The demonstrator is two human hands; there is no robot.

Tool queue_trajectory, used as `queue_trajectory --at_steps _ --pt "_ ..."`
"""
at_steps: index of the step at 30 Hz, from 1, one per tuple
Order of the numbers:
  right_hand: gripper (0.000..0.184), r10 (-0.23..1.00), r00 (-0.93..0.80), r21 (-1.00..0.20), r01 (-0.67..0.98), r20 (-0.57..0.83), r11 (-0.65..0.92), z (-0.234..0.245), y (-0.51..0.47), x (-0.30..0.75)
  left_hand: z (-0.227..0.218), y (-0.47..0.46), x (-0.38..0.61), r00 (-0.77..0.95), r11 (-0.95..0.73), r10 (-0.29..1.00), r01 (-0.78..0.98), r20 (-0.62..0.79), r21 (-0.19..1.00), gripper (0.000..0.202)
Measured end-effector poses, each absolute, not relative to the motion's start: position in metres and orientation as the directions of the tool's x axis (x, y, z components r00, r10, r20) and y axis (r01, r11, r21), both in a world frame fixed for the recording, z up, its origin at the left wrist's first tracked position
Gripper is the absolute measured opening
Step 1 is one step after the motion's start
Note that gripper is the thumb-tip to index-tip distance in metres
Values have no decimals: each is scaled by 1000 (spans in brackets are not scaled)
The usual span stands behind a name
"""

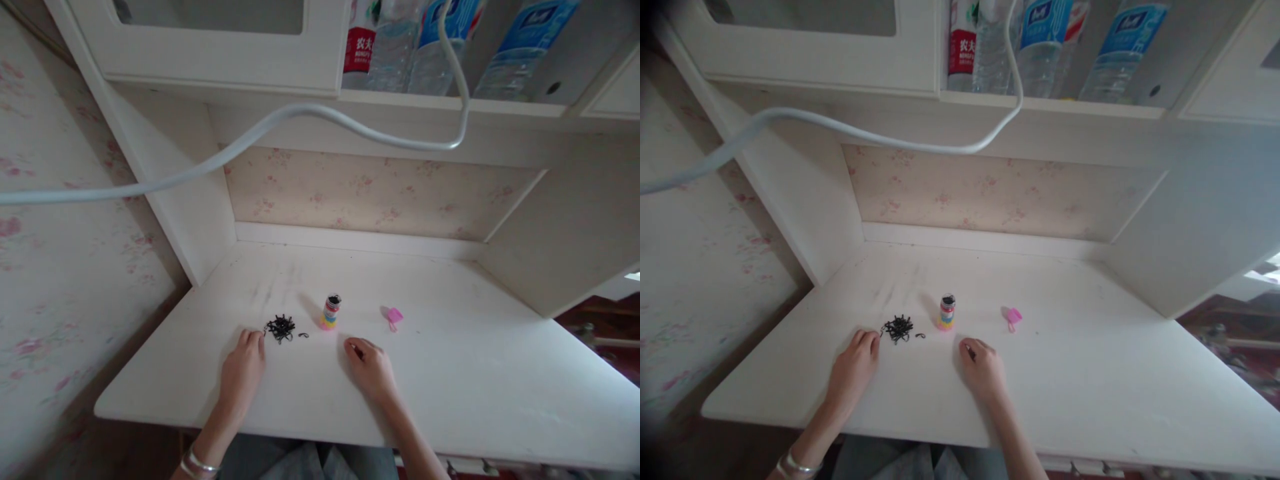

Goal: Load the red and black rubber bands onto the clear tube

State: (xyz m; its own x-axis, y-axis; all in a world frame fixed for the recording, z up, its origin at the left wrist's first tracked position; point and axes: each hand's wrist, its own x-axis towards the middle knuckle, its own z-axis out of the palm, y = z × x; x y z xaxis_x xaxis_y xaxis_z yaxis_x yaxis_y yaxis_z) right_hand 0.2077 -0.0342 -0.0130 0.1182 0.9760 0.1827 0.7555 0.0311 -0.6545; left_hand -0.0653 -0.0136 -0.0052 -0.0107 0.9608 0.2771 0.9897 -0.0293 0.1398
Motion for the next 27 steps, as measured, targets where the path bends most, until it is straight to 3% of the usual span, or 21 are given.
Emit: queue_trajectory --at_steps 4,8,16,20,27 --pt "31 980 91 -615 788 176 38 -11 -35 209 -8 -17 -65 -9 -29 962 990 274 136 22" --pt "29 983 65 -604 795 170 52 -11 -34 211 7 -14 -62 -81 -8 946 962 314 273 20" --pt "26 989 27 -534 843 143 54 -7 -35 210 73 -2 5 93 -358 878 779 469 515 24" --pt "26 988 35 -533 845 153 53 -7 -36 210 88 10 39 161 -424 861 752 483 504 23" --pt "25 986 33 -530 846 164 60 -8 -35 211 87 26 57 184 -381 879 825 439 418 23"
